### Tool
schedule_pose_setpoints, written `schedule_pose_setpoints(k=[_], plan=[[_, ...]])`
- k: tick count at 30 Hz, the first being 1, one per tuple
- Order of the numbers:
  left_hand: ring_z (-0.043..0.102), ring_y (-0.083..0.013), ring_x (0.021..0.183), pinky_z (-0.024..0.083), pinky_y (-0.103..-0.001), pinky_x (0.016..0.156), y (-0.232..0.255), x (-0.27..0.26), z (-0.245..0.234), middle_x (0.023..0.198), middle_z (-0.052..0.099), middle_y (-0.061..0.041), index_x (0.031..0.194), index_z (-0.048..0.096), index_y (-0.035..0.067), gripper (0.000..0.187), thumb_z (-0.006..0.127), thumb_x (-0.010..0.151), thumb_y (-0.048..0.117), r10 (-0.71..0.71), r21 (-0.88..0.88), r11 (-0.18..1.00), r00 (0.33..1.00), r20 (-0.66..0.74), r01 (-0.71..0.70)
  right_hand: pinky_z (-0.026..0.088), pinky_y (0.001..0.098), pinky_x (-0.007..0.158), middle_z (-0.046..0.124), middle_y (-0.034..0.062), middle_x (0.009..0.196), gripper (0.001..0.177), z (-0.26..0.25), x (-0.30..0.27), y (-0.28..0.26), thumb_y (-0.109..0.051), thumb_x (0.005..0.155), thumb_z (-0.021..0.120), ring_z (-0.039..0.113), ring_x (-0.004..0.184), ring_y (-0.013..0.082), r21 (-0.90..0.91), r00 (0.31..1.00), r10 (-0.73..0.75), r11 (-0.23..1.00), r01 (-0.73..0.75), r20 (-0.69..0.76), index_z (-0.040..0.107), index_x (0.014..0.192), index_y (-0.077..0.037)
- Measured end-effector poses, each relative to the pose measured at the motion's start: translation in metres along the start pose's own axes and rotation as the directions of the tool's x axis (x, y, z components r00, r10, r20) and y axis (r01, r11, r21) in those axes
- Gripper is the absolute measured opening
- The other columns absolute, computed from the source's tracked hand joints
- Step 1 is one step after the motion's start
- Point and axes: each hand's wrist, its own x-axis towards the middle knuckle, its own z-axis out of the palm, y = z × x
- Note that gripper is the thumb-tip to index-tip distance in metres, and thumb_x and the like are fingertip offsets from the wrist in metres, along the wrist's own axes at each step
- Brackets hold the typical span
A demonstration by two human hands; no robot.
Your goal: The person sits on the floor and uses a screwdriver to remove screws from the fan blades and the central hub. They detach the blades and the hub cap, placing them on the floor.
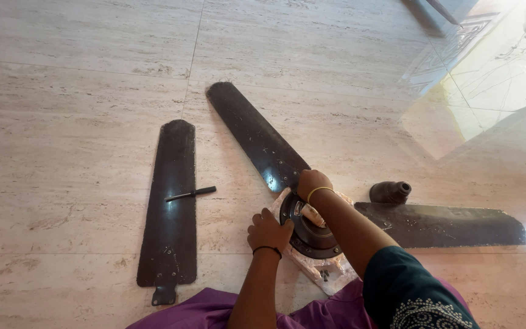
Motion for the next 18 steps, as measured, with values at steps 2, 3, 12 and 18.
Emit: schedule_pose_setpoints(k=[2,3,12,18], plan=[[0.056,-0.0410,0.125,0.052,-0.052,0.098,0.000,0.000,0.000,0.140,0.049,-0.019,0.138,0.048,0.006,0.077,0.071,0.083,0.054,-0.004,-0.001,1.000,1.000,0.004,0.004,0.061,0.0402,0.089,0.077,0.0215,0.107,0.020,-0.004,-0.005,-0.002,-0.014,0.093,0.063,0.075,0.102,0.0329,-0.086,0.996,-0.086,0.993,0.086,0.006,0.078,0.101,-0.004],[0.056,-0.0412,0.124,0.052,-0.052,0.098,0.000,0.000,0.001,0.140,0.049,-0.019,0.139,0.048,0.006,0.077,0.071,0.083,0.054,-0.005,0.003,1.000,1.000,0.008,0.005,0.060,0.0424,0.088,0.076,0.0202,0.107,0.019,-0.006,-0.009,-0.002,-0.014,0.090,0.065,0.074,0.102,0.0337,-0.050,0.996,-0.081,0.996,0.079,-0.035,0.078,0.100,-0.004],[0.056,-0.0417,0.123,0.052,-0.052,0.098,0.000,0.001,0.004,0.138,0.051,-0.018,0.136,0.050,0.007,0.075,0.072,0.082,0.054,0.000,0.001,1.000,0.999,-0.032,0.000,0.059,0.0401,0.088,0.077,0.0199,0.103,0.019,-0.001,-0.003,0.004,-0.019,0.091,0.066,0.075,0.098,0.0331,-0.036,0.998,-0.035,0.999,0.033,-0.060,0.078,0.096,-0.006],[0.057,-0.0416,0.122,0.052,-0.052,0.097,-0.001,0.001,0.003,0.137,0.051,-0.018,0.136,0.050,0.006,0.075,0.071,0.082,0.053,0.009,-0.009,1.000,1.000,-0.029,-0.009,0.057,0.0438,0.085,0.075,0.0134,0.100,0.017,0.012,0.009,0.009,-0.009,0.080,0.070,0.071,0.097,0.0341,0.076,0.979,-0.203,0.976,0.205,-0.031,0.076,0.096,-0.012]])
